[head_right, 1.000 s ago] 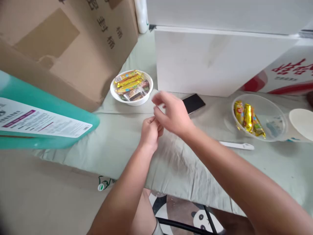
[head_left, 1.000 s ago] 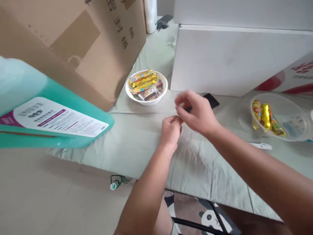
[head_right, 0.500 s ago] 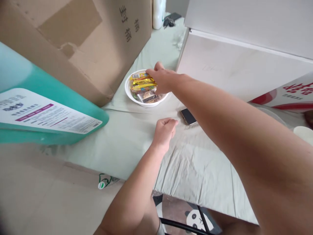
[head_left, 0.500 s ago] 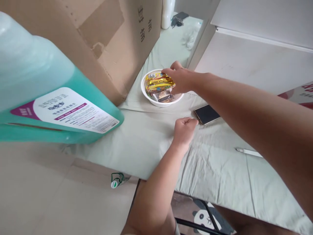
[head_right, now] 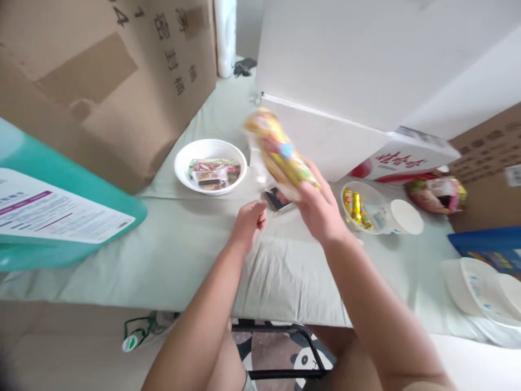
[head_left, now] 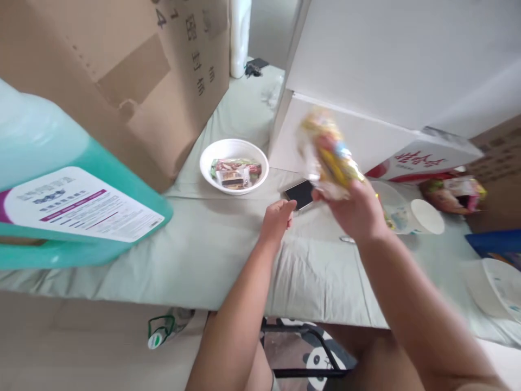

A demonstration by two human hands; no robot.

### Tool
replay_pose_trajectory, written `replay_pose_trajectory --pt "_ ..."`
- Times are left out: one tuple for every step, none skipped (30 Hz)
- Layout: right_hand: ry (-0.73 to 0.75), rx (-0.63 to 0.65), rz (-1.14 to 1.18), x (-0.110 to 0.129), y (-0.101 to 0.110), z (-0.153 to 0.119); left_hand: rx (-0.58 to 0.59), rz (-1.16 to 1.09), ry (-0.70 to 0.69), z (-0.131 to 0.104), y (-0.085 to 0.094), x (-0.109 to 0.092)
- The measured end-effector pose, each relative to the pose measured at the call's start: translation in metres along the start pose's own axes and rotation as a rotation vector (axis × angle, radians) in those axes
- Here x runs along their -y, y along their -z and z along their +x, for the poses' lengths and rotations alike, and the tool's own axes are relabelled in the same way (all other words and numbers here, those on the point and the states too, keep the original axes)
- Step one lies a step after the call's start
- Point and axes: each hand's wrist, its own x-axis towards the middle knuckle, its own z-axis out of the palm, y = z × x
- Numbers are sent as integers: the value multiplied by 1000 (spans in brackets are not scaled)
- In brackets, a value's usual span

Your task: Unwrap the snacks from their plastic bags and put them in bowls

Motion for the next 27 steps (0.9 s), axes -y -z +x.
replay_pose_trajectory --pt "-119 -62 180 -6 10 -28 59 -28 9 0 -2 1" --pt "-244 -104 334 -13 18 -54 110 -54 25 0 -6 3" --pt "-344 -149 456 -20 22 -76 155 -71 49 0 -10 5" --pt "-429 -184 549 -28 24 -95 199 -76 72 -1 -15 9" --pt "-498 -210 621 -35 23 -111 246 -68 89 -2 -20 14" --pt "-549 -229 673 -42 21 -123 299 -50 101 -4 -26 19" --pt "-587 -240 709 -48 18 -133 350 -30 113 -5 -33 25" --pt "-614 -246 732 -53 15 -141 392 -11 126 -7 -39 32" --pt "-632 -253 741 -57 12 -148 418 13 137 -9 -44 38" --pt "-642 -261 731 -60 11 -154 429 43 142 -10 -49 45" --pt "-645 -275 699 -63 13 -160 425 80 139 -11 -54 51" --pt "-640 -299 642 -66 17 -166 414 121 126 -12 -58 56" --pt "-629 -323 559 -69 24 -171 401 164 105 -12 -61 60" --pt "-607 -349 440 -72 34 -176 390 204 81 -12 -63 62" --pt "-573 -380 281 -75 46 -181 381 238 61 -12 -65 64" --pt "-528 -411 86 -80 60 -184 373 264 48 -11 -66 65" --pt "-475 -431 -137 -85 75 -186 366 286 43 -10 -67 65" --pt "-420 -436 -367 -90 89 -186 362 304 48 -8 -68 65" --pt "-371 -407 -574 -97 103 -186 360 317 59 -7 -69 64" --pt "-332 -356 -742 -103 115 -184 363 325 72 -5 -69 63" --pt "-311 -288 -868 -109 124 -182 370 330 83 -4 -69 61" --pt "-306 -220 -958 -114 130 -179 377 334 89 -3 -68 60" --pt "-314 -169 -1022 -119 134 -177 382 335 90 -2 -67 60" --pt "-332 -139 -1073 -122 135 -175 380 335 83 -1 -65 59" --pt "-356 -130 -1114 -123 135 -175 371 333 67 -1 -63 58" --pt "-378 -132 -1141 -124 134 -176 356 326 44 0 -61 58" --pt "-395 -139 -1150 -123 133 -178 337 314 17 1 -59 57"
